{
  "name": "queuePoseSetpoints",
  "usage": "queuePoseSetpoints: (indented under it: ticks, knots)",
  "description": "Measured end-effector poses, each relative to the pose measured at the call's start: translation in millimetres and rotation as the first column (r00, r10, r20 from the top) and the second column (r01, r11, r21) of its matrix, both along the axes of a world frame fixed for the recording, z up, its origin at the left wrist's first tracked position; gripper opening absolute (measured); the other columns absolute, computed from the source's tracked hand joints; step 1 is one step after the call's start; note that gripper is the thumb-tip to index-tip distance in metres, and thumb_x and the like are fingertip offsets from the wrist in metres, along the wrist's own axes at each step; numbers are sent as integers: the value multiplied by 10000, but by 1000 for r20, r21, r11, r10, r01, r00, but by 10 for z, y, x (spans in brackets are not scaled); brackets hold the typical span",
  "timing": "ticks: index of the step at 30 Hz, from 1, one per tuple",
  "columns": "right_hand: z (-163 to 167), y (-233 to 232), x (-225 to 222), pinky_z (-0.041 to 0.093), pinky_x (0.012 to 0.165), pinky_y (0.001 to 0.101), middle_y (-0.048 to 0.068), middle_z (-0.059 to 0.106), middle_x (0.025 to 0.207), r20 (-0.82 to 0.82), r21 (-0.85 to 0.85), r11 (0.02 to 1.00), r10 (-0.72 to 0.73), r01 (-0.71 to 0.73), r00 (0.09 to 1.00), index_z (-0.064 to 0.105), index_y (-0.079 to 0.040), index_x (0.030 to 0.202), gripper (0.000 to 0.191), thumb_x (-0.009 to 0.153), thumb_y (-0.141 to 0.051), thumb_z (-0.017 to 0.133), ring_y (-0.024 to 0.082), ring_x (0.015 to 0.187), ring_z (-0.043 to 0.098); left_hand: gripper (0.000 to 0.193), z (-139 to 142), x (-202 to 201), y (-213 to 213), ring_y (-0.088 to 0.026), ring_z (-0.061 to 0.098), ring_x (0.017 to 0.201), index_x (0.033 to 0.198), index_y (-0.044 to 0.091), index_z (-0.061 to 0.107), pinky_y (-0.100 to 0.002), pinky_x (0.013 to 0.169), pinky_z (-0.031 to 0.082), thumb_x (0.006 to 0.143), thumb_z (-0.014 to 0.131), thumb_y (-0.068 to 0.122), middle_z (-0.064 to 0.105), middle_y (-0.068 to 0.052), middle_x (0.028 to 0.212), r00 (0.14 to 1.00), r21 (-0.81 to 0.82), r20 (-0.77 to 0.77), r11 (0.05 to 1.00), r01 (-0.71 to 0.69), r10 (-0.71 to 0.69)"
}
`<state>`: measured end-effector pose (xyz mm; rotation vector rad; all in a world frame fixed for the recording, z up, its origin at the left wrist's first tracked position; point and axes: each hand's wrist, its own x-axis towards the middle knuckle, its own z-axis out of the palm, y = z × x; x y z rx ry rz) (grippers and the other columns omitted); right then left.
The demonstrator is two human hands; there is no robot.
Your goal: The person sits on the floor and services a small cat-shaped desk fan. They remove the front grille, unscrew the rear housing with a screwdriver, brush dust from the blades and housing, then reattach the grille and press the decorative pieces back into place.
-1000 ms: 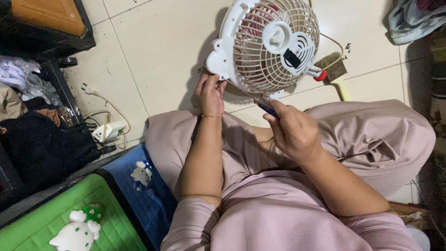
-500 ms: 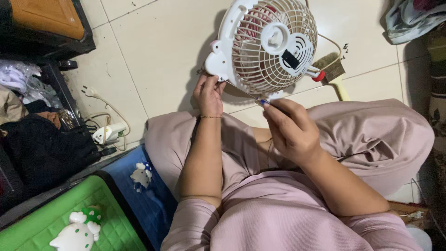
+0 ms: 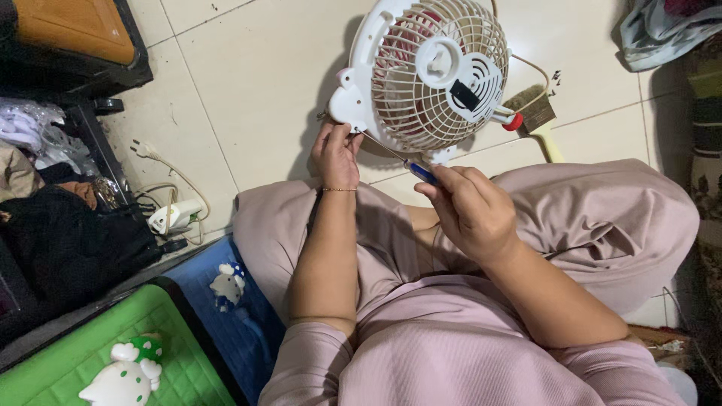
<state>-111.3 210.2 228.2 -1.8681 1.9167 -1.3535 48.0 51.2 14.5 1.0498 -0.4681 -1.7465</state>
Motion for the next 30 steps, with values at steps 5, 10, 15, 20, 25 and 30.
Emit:
queuePoseSetpoints:
  ticks: [5,10,15,20,25,30]
  knots:
    - [2,16,-29,487,586,380,139,638,837,-7,61,995,-73,73,997,665,52,1105,276,926,-16,865,240,647,599,156,-42,24,1,-160,652,811,1059,-34,682,-353,803,611,912,639,-5,663,-71,931,1000,4,-9,1000,13,-13]
    - [-58,-26,-55,590,806,400,203,669,1112,-166,-88,989,-131,117,977,650,53,1216,306,955,34,809,339,954,697,177,-1,27,20,-170,686,903,1091,-18,683,-344,825,595,925,621,-11,696,-78,1031,999,-35,-3,999,40,-40]
    - [-86,-3,-54,617,867,399,250,675,1191,-154,-84,996,-5,-8,988,630,100,1236,329,924,128,731,365,1033,724,136,-60,-17,28,-201,695,951,1087,-38,662,-386,881,602,957,623,-25,688,-96,1046,998,-79,-48,996,32,-36]
    - [-56,-2,-53,618,825,395,229,690,1122,-133,-75,997,16,-27,991,636,90,1240,341,921,142,746,343,978,729,256,-115,16,-2,-188,671,938,1167,-75,658,-413,916,612,936,553,-43,684,-107,1069,996,-64,-74,997,51,-55]
    - [-41,-26,-51,585,715,382,192,698,1016,-115,-84,996,-34,24,993,616,64,1169,305,945,43,823,305,865,716,313,-66,29,17,-199,690,951,1189,-66,645,-404,907,598,907,510,-42,681,-119,1085,995,-34,-65,997,75,-77]
    - [-72,-7,-62,485,581,402,144,646,837,-138,-1,997,-81,82,987,644,47,1071,310,906,-40,892,278,669,611,316,-37,29,16,-199,680,933,1188,-75,647,-398,896,596,906,509,-41,670,-118,1076,994,-59,-76,996,73,-77]
